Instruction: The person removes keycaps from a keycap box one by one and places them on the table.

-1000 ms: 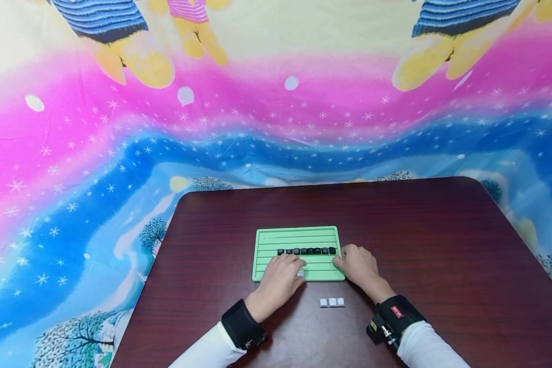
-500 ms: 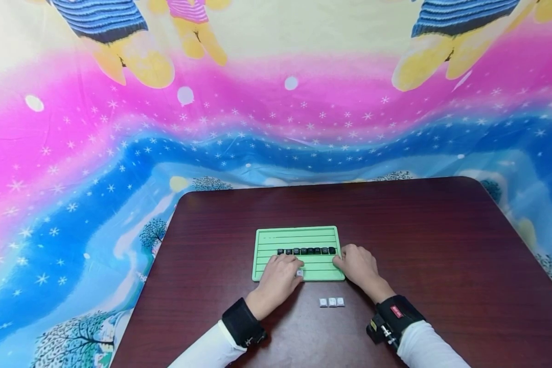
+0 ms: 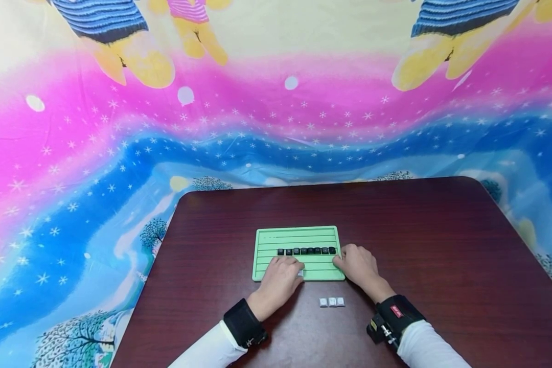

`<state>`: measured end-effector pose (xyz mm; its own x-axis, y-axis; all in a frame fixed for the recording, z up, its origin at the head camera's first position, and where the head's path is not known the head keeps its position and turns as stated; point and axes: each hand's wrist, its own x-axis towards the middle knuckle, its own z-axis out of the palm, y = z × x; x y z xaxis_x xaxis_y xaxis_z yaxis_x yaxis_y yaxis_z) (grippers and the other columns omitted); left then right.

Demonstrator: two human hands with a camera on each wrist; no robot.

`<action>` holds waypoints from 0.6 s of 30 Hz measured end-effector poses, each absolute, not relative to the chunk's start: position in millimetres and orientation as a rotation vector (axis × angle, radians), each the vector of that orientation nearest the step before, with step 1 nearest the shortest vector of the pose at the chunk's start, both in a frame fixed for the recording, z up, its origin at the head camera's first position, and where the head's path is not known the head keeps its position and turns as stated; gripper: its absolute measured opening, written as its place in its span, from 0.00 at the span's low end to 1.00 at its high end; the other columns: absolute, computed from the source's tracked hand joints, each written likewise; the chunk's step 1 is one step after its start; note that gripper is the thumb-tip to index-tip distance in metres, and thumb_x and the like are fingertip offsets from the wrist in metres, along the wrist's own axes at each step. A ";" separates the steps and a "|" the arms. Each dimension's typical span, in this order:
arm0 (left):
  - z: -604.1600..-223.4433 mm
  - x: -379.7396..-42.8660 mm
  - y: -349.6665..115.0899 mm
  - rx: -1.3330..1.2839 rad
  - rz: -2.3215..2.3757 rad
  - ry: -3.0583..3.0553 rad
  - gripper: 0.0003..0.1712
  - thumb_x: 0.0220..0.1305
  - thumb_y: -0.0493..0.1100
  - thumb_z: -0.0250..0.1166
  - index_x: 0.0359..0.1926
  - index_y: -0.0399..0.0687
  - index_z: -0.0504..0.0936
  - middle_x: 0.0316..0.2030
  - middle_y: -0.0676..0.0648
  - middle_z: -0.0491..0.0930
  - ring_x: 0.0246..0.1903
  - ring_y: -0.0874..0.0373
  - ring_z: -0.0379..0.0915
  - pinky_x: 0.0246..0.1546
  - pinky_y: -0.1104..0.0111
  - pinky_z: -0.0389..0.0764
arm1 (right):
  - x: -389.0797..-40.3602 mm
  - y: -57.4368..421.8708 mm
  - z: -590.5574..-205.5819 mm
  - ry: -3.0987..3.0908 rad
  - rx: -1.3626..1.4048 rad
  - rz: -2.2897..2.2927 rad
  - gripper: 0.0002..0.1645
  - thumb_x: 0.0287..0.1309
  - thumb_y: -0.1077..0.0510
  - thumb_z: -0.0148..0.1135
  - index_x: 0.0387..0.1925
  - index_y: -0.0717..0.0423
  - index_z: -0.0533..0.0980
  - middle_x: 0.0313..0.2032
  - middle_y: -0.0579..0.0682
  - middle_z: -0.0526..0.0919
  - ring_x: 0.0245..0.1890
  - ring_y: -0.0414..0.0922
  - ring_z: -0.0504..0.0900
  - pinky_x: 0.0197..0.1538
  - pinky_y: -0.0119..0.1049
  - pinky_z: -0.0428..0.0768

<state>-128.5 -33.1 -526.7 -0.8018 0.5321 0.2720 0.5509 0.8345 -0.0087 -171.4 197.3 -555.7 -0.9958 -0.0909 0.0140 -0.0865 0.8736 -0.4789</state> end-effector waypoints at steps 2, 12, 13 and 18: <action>-527.4 -128.5 -32.8 -0.828 -0.090 -2.754 0.02 0.56 0.48 0.63 0.28 0.58 0.79 0.30 0.57 0.79 0.33 0.60 0.74 0.34 0.67 0.67 | -171.3 197.3 -555.8 3.034 -0.144 -0.774 0.20 0.43 0.55 0.55 0.10 0.49 0.55 0.10 0.40 0.52 0.13 0.40 0.49 0.18 0.33 0.49; -528.9 -127.8 -32.1 -0.832 -0.065 -2.752 0.04 0.57 0.48 0.62 0.27 0.57 0.80 0.29 0.57 0.79 0.31 0.60 0.73 0.34 0.67 0.68 | -169.5 196.4 -554.1 3.033 -0.142 -0.784 0.21 0.45 0.54 0.56 0.10 0.49 0.55 0.10 0.41 0.52 0.13 0.40 0.50 0.18 0.33 0.49; -529.0 -128.0 -32.0 -0.831 -0.063 -2.758 0.04 0.57 0.48 0.62 0.27 0.57 0.80 0.29 0.57 0.79 0.31 0.60 0.73 0.34 0.67 0.68 | -169.4 196.3 -553.9 3.032 -0.140 -0.784 0.21 0.45 0.54 0.56 0.10 0.49 0.55 0.10 0.41 0.52 0.13 0.40 0.50 0.18 0.33 0.49; -528.8 -128.4 -31.9 -0.827 -0.054 -2.781 0.04 0.57 0.49 0.62 0.28 0.58 0.81 0.29 0.57 0.79 0.31 0.60 0.73 0.34 0.67 0.68 | -169.0 196.3 -554.0 3.028 -0.136 -0.782 0.20 0.44 0.54 0.55 0.10 0.49 0.55 0.11 0.41 0.51 0.14 0.40 0.49 0.18 0.33 0.49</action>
<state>-128.4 -31.9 -528.8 -0.8113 0.5342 0.2376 0.5430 0.8391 -0.0326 -169.0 196.3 -554.0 -0.9962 -0.0870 0.0103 -0.0811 0.8714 -0.4838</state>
